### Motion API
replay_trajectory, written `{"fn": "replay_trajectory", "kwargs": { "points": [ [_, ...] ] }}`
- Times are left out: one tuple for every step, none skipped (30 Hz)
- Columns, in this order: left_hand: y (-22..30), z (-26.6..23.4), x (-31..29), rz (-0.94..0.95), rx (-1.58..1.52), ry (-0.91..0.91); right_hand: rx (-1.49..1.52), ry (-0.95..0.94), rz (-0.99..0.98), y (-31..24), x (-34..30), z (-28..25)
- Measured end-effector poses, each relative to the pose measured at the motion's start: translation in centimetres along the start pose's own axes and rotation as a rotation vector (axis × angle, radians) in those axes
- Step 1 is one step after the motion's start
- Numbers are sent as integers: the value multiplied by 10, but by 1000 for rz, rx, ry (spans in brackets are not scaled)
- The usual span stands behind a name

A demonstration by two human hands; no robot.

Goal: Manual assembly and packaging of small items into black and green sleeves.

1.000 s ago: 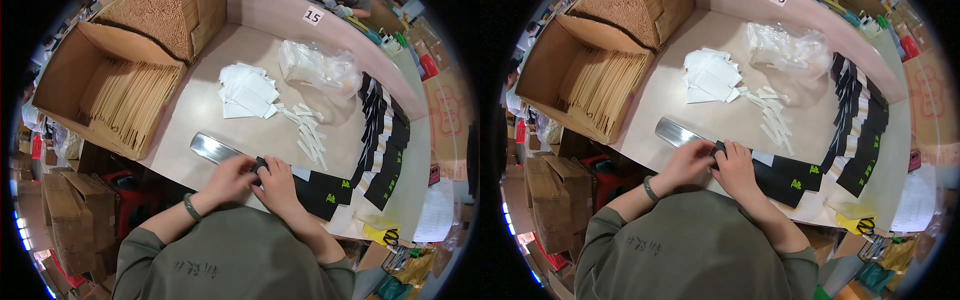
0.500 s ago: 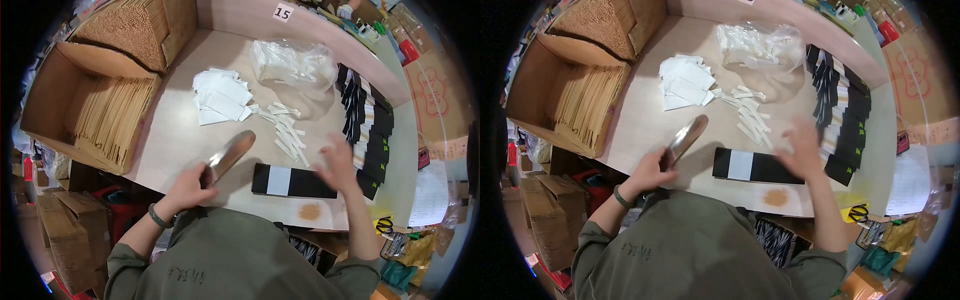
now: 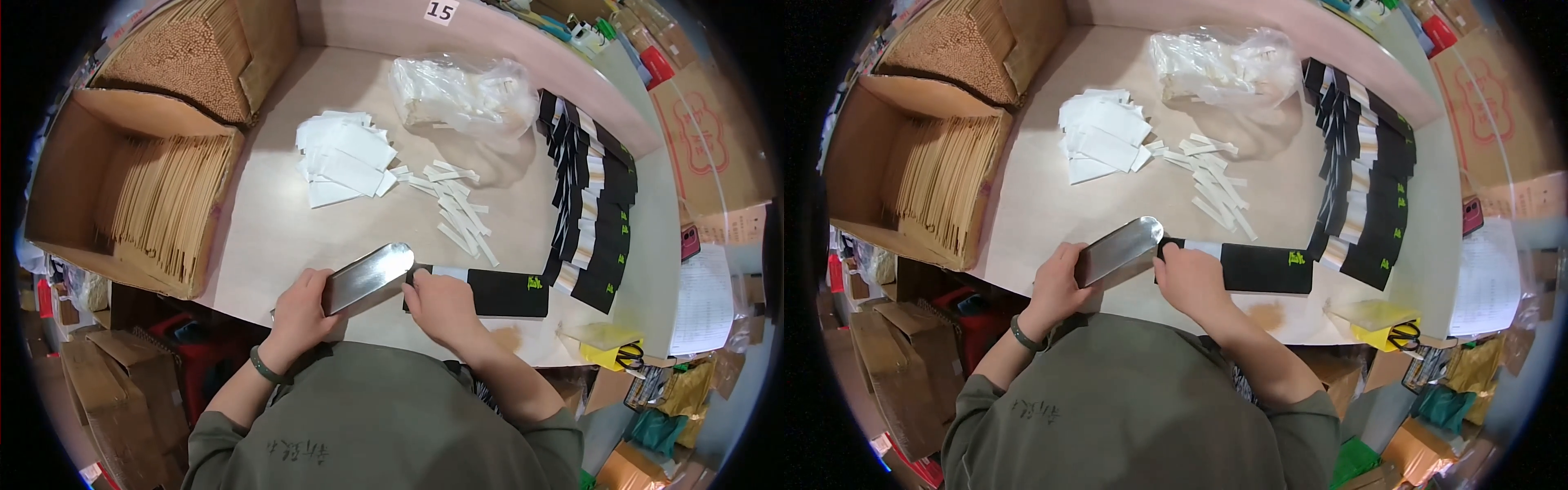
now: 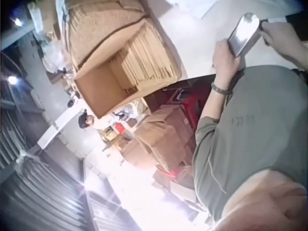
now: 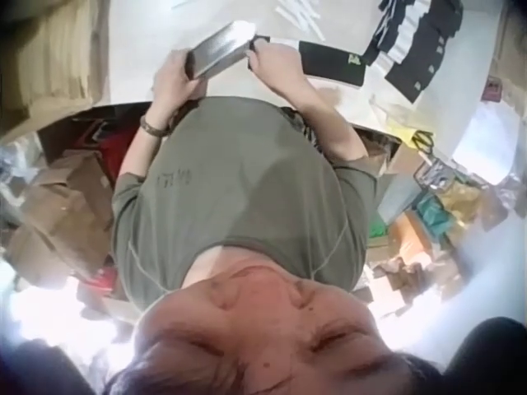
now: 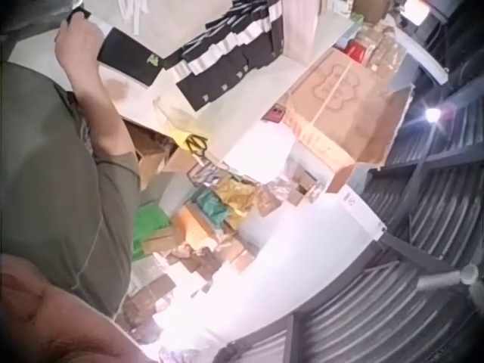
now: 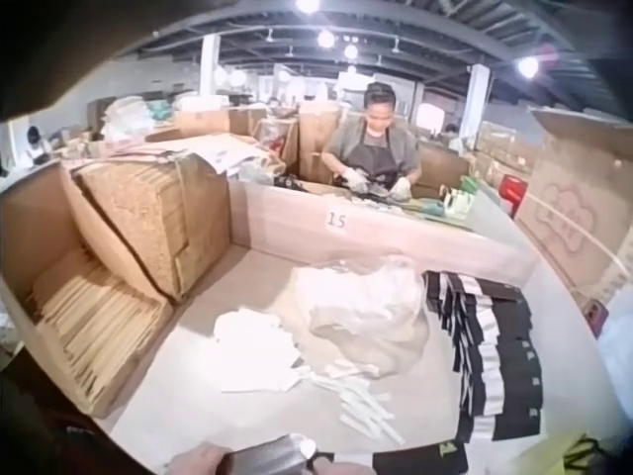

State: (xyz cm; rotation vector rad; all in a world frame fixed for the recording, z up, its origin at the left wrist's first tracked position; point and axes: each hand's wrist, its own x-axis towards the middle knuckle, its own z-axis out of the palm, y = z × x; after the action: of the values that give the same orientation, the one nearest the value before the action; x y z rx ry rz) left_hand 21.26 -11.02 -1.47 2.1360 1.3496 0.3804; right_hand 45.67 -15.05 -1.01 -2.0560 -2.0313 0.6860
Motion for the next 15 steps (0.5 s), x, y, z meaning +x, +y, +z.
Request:
{"fn": "replay_trajectory", "kwargs": {
  "points": [
    [0, -3, -1, 33, 12, -27, 54, 13, 24, -3, 3, -2],
    [-1, -6, -3, 41, 13, -29, 55, 19, 30, -2, 5, 1],
    [-2, -11, -5, 57, 44, -100, 96, -4, 38, 2, 7, 6],
    [-4, -16, -4, 82, 73, -169, 134, -21, 49, 5, 9, 6],
    [-7, -24, -3, 125, 116, -223, 155, -50, 116, 0, 12, 5],
    [-8, -27, 4, 146, 117, -222, 106, -2, 112, -2, 15, 16],
    [-10, -29, 6, 207, 151, -250, 147, -19, 87, -17, 15, 19],
    [-6, -30, 6, 263, 184, -283, 191, -42, 64, -28, 12, 20],
    [1, -30, 15, 273, 146, -324, 188, -41, 68, -28, 10, 18],
    [3, -31, 19, 275, 147, -316, 241, -79, 20, -28, 13, 15],
    [4, -33, 22, 326, 139, -268, 294, -120, -29, -29, 18, 13],
    [4, -35, 25, 374, 132, -219, 284, -61, 79, -18, 20, 1],
    [-2, -42, 29, 372, 134, -207, 111, 28, 208, 2, 33, -8],
    [-15, -55, 29, 386, 160, -70, 49, 133, 244, 16, 42, -29],
    [-27, -68, 28, 410, 183, 65, -37, 351, 155, 51, 45, -27]
  ]
}}
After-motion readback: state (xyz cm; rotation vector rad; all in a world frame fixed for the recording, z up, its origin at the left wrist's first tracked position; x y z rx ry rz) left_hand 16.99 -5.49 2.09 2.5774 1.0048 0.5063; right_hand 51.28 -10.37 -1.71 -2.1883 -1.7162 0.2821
